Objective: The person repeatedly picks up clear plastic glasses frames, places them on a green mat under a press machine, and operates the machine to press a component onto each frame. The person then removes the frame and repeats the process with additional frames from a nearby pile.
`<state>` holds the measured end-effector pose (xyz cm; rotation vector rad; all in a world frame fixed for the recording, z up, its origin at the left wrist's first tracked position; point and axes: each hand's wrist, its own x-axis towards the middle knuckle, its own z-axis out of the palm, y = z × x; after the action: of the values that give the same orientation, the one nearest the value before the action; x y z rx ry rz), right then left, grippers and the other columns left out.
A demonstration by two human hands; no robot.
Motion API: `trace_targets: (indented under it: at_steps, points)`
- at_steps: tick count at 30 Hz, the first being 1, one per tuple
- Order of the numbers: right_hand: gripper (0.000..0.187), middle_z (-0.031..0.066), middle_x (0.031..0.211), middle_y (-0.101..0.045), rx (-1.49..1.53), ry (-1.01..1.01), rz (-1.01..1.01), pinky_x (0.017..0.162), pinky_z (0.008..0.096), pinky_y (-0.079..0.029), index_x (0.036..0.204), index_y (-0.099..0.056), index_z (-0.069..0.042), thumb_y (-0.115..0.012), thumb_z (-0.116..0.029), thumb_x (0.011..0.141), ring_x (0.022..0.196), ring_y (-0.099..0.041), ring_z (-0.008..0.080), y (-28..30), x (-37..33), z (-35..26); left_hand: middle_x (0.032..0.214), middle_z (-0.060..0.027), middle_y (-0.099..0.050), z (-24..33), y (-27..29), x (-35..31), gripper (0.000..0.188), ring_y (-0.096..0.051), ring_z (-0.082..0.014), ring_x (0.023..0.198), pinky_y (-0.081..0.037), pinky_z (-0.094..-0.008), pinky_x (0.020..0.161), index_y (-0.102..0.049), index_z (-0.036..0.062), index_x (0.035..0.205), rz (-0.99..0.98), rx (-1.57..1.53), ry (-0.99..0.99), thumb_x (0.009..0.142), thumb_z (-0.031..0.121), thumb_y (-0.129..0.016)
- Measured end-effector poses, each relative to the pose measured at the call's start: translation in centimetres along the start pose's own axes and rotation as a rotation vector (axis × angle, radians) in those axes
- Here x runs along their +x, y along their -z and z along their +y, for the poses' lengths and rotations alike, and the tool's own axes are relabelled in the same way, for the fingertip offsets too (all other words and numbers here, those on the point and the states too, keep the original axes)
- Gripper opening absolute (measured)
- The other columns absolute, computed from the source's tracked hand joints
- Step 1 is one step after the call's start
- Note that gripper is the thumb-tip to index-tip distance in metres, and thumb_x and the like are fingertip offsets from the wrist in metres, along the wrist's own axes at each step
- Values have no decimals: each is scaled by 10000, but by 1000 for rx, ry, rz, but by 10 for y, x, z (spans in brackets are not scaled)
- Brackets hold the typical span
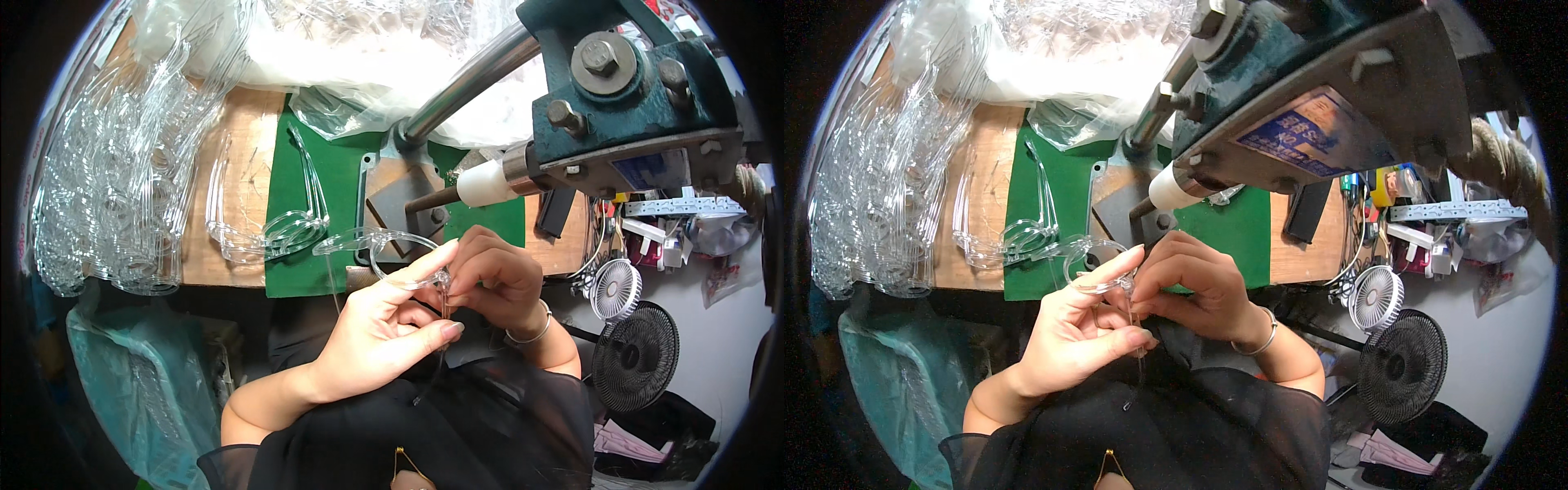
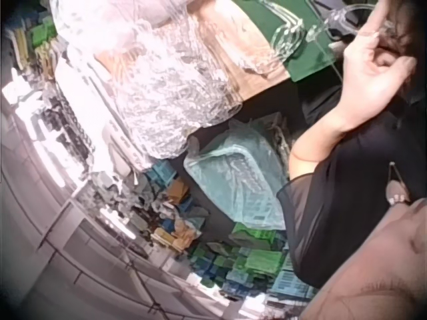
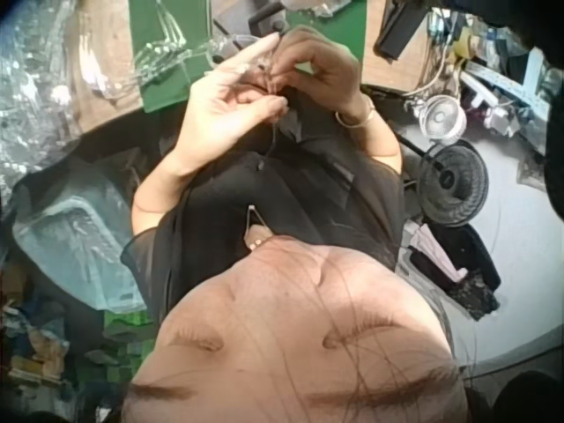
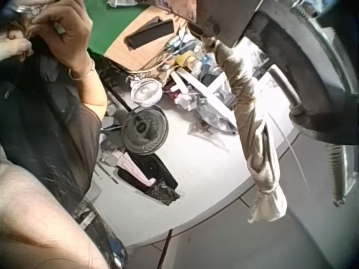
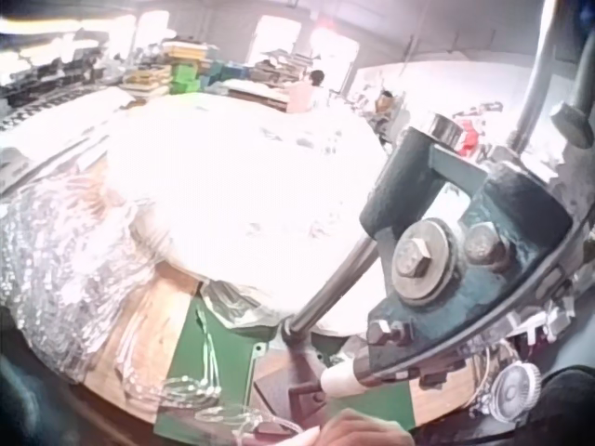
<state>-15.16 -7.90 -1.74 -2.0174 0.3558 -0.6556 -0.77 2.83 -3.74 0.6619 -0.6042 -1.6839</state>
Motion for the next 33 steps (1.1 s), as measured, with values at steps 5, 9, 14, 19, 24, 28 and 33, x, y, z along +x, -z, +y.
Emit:
trace_targets:
  at_steps: [5, 9, 14, 19, 24, 28, 33]
  points:
    - [133, 28, 724, -568, 76, -31, 40, 608, 264, -420, 748, -572, -54, -683, -73, 678, 668, -524, 175, -4, -5, 3, 848, -77, -541, 4, -1, 1, 668, -593, -145, 752, -498, -239, 701, -271, 12, 1310, -8, -72, 57, 731, -107, -585]
    - [126, 30, 724, -555, -66, 62, -30, 603, 267, -421, 750, -565, -56, -674, -65, 686, 665, -521, 173, 0, 1, 0, 827, -73, -538, 3, -1, -1, 674, -597, -149, 741, -500, -238, 691, -271, 17, 1312, 35, -27, 49, 730, -104, -590]
    - [115, 41, 708, -562, -86, 4, 60, 587, 267, -430, 738, -562, -47, -665, -50, 687, 657, -525, 180, -8, -3, -5, 814, -75, -544, 3, -3, -1, 676, -607, -159, 737, -502, -237, 686, -271, 25, 1313, 36, -62, 48, 731, -101, -590]
    - [103, 46, 695, -575, -79, 63, 82, 571, 269, -439, 740, -576, -34, -664, -43, 686, 634, -534, 185, -6, -4, -1, 807, -78, -553, 4, -2, 1, 671, -615, -169, 732, -508, -241, 679, -264, 19, 1314, 17, -126, 106, 736, -95, -585]
    - [90, 47, 689, -586, -22, 71, 73, 572, 265, -440, 738, -592, -33, -665, -47, 686, 627, -538, 181, -2, -3, 2, 848, -101, -569, 6, -2, 2, 671, -622, -186, 744, -509, -241, 674, -260, 10, 1312, 14, -156, 144, 735, -92, -588]
    - [86, 41, 682, -572, 18, 31, 77, 565, 259, -425, 739, -592, -36, -664, -51, 693, 625, -523, 170, -3, -3, 2, 843, -72, -546, 7, -2, 2, 653, -592, -134, 755, -480, -213, 664, -268, 36, 1319, 4, -140, 145, 756, -71, -581]
    - [101, 34, 690, -552, 31, -8, 140, 566, 249, -402, 762, -586, -34, -663, -40, 696, 624, -503, 161, -12, -6, 3, 842, -53, -533, 6, -3, 0, 649, -573, -104, 761, -463, -200, 663, -266, 50, 1325, 0, -161, 111, 767, -61, -577]
